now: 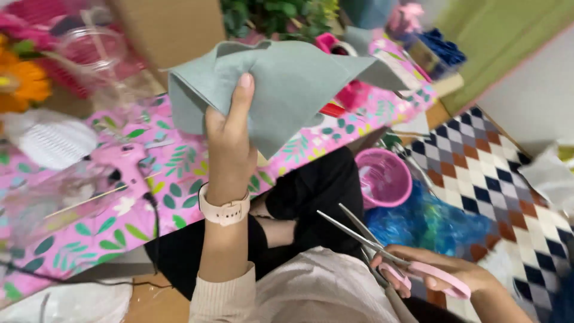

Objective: Cutting foam material with scissors and fitting it onto small teddy bears to create decorative accessories.

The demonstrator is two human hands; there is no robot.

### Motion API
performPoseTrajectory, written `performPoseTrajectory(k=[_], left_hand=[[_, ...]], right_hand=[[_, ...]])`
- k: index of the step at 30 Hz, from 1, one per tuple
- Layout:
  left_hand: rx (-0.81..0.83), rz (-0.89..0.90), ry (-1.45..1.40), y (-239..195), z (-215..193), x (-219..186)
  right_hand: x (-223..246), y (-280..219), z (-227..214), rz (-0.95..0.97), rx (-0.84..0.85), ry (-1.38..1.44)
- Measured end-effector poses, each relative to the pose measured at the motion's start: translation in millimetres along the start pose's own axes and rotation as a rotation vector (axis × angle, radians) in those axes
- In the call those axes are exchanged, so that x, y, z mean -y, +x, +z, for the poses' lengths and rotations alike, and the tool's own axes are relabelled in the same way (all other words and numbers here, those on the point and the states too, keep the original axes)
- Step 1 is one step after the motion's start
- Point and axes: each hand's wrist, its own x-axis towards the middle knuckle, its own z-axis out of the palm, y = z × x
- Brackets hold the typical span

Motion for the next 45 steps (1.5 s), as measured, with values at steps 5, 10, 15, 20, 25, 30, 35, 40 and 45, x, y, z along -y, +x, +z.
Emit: performPoseTrajectory(k=[5, 10, 15, 20, 25, 30, 35, 40, 45], left_hand=[[-0.251, -0.139, 0.277, -14.6, -59.7, -0.5], [-0.348, -0.324, -0.055, -43.5, -116.3, 80.0], [-0.244, -0.525, 0.081, -71.7, -123.7, 90.2], [-0.238, -0.542, 0.091, -81.9, -126.7, 101.3], [-0.212, -0.55, 0.175, -91.7, -124.9, 100.6], [-0.229, -0.543, 0.106, -96.5, -124.0, 109.6], [-0.233, -0.542, 0.085, -97.9, -125.5, 119.7], [-0.231, -0.542, 0.024, -99.6, -127.1, 122.1], [-0.188, -0.549, 0.02, -98.7, -126.5, 117.5]], right_hand=[[-22.1, 77.7, -25.8, -0.308, 0.205, 0.111], [-39.5, 135.9, -19.4, -0.217, 0.085, 0.435], [-56.8, 136.7, -22.9, -0.182, 0.068, 0.428], [-60.2, 131.4, -31.0, -0.278, 0.058, 0.283], [-51.5, 124.9, -34.7, -0.145, -0.085, 0.134], [-64.1, 119.6, -30.3, -0.19, -0.046, 0.207], [-54.3, 113.1, -23.3, -0.121, -0.046, 0.234], [-63.4, 116.0, -26.5, -0.074, -0.111, 0.31], [-55.1, 114.7, -23.9, -0.003, -0.156, 0.306]])
